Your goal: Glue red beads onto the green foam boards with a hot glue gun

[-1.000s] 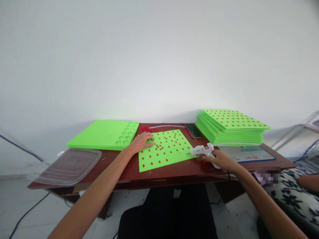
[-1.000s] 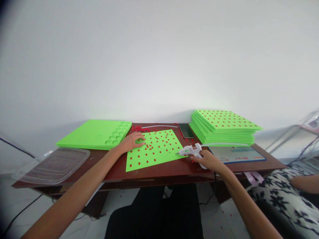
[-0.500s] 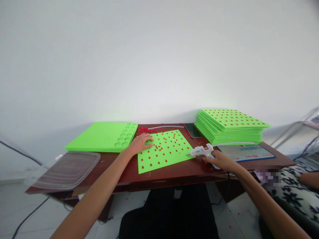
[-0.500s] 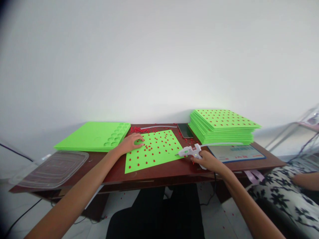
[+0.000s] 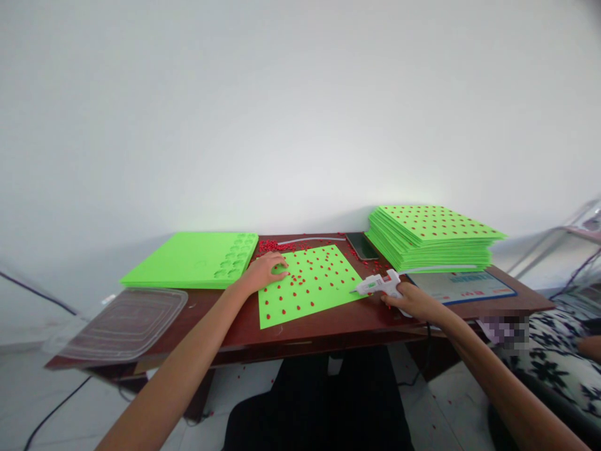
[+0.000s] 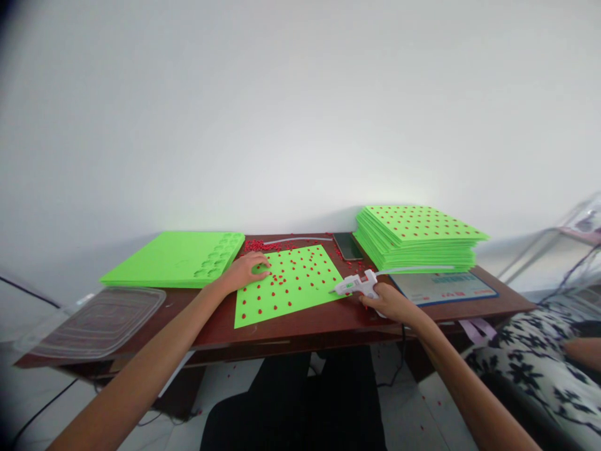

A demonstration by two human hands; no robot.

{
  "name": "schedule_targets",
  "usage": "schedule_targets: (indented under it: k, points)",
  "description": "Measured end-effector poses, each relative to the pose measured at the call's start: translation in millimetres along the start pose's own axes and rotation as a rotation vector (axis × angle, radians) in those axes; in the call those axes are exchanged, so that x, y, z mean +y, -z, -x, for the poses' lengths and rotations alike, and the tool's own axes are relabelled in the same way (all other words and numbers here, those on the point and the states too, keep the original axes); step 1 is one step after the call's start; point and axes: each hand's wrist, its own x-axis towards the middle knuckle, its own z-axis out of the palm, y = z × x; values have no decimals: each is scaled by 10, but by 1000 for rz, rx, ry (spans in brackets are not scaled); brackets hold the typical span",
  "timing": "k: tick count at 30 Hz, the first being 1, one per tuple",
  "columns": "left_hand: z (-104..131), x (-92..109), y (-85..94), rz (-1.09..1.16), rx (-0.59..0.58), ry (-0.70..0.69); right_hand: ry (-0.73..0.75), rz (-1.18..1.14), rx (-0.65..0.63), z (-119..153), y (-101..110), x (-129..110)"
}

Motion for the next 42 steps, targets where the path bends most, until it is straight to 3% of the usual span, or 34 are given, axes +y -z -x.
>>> schedule_targets:
  k: [7,14,19,24,29,42]
  points:
    - [-8,4,1,-4,-18,8,-66,-20,-34,-15,12,96]
    - [-4,3,1,1,-13,11,-60,-72,2,-59,-5,30]
    - [1,-18,-15,13,-1,14,-69,-95,101,-63,21,262]
    - [3,-37,-25,12,-12,25,-79,-73,48,-42,44,476]
    - [6,-25,-15,8,-16,32,-35,-76,16,-18,55,424]
    - [0,-14,-1,7,-16,22,-29,21,92,-11,50,381]
